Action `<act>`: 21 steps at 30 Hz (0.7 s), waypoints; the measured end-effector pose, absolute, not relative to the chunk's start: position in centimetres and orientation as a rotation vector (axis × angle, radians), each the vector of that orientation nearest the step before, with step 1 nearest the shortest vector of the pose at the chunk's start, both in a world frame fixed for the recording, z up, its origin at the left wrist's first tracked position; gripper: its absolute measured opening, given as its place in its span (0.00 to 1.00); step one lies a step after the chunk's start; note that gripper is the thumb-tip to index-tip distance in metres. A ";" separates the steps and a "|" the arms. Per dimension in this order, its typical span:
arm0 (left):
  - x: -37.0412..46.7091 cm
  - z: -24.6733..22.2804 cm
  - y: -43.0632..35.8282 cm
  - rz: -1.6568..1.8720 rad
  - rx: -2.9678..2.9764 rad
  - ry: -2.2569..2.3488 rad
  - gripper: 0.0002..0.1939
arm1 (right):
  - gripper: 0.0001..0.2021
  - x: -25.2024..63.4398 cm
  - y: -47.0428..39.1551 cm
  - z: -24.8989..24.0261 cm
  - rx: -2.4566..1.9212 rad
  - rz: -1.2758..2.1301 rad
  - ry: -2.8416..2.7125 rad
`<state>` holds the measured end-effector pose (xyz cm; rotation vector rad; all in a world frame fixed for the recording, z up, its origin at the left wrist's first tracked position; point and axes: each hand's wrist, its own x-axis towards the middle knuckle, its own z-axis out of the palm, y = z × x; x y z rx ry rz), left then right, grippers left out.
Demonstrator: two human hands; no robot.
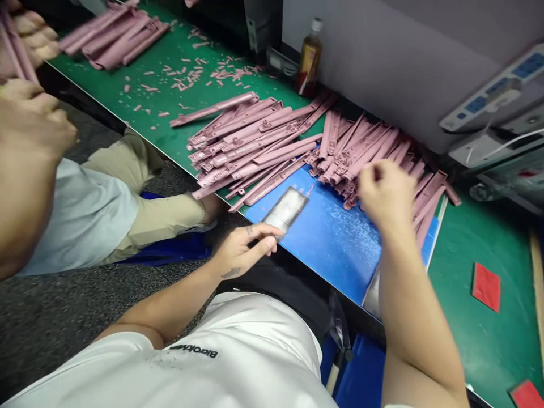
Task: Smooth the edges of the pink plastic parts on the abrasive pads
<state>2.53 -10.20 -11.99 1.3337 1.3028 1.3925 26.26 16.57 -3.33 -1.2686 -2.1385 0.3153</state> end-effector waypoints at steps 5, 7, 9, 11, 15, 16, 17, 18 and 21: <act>-0.4 -9.3 -9.4 1.648 1.594 1.399 0.13 | 0.32 10.0 14.6 -6.4 -1.292 0.585 -2.508; -0.4 -9.2 -9.8 1.670 1.690 1.330 0.13 | 0.30 6.0 16.2 -7.2 -1.439 0.644 -2.396; -0.4 -10.0 -10.7 1.650 1.712 1.314 0.13 | 0.27 4.6 17.0 -7.5 -1.536 0.850 -2.309; -1.0 -11.4 -11.9 1.614 1.627 1.398 0.14 | 0.27 5.4 16.3 -7.4 -1.533 1.168 -2.194; -2.9 -13.7 -12.6 1.618 1.396 1.627 0.15 | 0.31 9.7 11.6 -7.5 -1.293 1.509 -1.806; -3.4 -13.9 -12.3 1.635 1.394 1.681 0.15 | 0.33 10.7 10.4 -7.6 -1.222 1.502 -1.736; -3.7 -14.0 -11.7 1.652 1.436 1.734 0.16 | 0.34 11.6 9.3 -7.6 -1.165 1.480 -1.683; -3.9 -13.9 -11.0 1.662 1.520 1.784 0.16 | 0.35 12.3 8.4 -7.6 -1.125 1.455 -1.646; -3.7 -13.2 -8.8 1.622 1.879 1.858 0.19 | 0.35 14.3 6.0 -7.1 -1.068 1.399 -1.580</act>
